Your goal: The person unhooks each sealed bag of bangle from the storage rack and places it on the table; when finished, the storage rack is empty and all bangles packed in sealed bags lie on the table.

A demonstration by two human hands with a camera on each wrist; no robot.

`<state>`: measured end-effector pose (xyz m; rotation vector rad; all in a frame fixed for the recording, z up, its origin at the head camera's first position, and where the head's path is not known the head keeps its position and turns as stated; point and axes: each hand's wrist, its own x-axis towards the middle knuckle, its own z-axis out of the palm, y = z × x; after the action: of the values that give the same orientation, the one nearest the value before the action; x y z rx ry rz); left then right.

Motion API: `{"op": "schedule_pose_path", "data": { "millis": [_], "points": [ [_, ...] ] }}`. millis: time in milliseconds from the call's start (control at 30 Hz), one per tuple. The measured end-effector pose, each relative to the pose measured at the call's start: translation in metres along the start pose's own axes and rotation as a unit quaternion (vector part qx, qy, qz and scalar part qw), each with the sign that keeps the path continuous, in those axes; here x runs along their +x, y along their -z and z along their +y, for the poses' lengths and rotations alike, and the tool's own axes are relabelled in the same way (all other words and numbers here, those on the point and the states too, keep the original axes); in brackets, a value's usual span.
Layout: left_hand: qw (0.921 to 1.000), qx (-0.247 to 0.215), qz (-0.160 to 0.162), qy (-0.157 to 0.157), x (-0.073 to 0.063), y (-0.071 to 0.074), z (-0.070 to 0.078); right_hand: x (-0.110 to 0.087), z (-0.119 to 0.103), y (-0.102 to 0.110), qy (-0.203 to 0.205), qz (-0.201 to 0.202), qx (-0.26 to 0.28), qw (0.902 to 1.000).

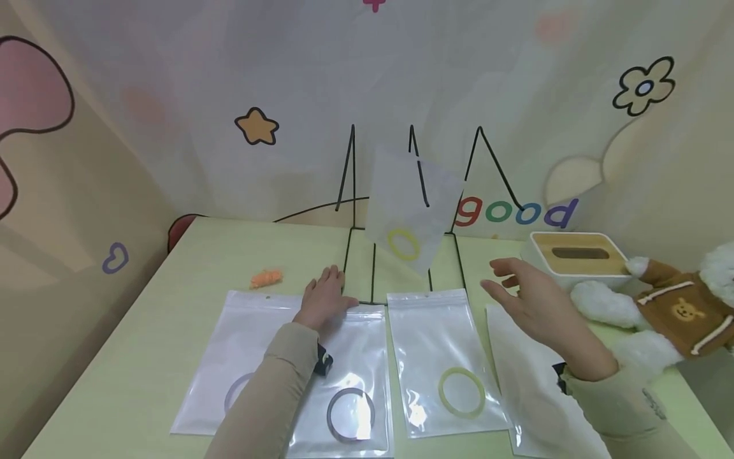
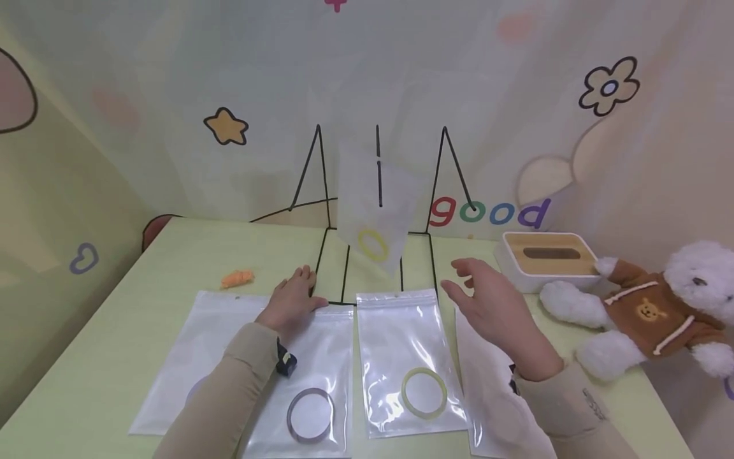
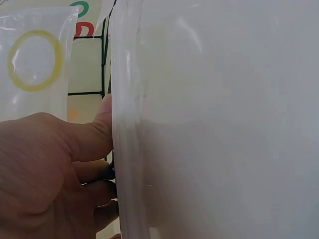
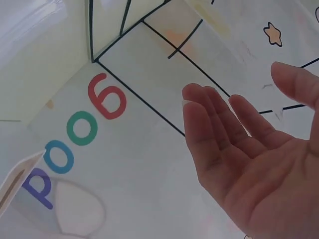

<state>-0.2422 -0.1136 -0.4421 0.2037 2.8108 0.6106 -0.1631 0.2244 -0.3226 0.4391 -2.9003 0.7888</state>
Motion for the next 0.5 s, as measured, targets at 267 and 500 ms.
{"op": "schedule_pose_path", "data": {
  "millis": [267, 500],
  "points": [
    [1.0000, 0.005, 0.000, -0.001, 0.001, 0.000, -0.001, 0.032, -0.015, -0.017, 0.014, 0.018, 0.073, 0.9971],
    [1.0000, -0.008, -0.003, 0.003, 0.001, 0.001, 0.000, 0.054, -0.025, -0.032, -0.006, 0.035, 0.131, 0.9907]
  ]
}}
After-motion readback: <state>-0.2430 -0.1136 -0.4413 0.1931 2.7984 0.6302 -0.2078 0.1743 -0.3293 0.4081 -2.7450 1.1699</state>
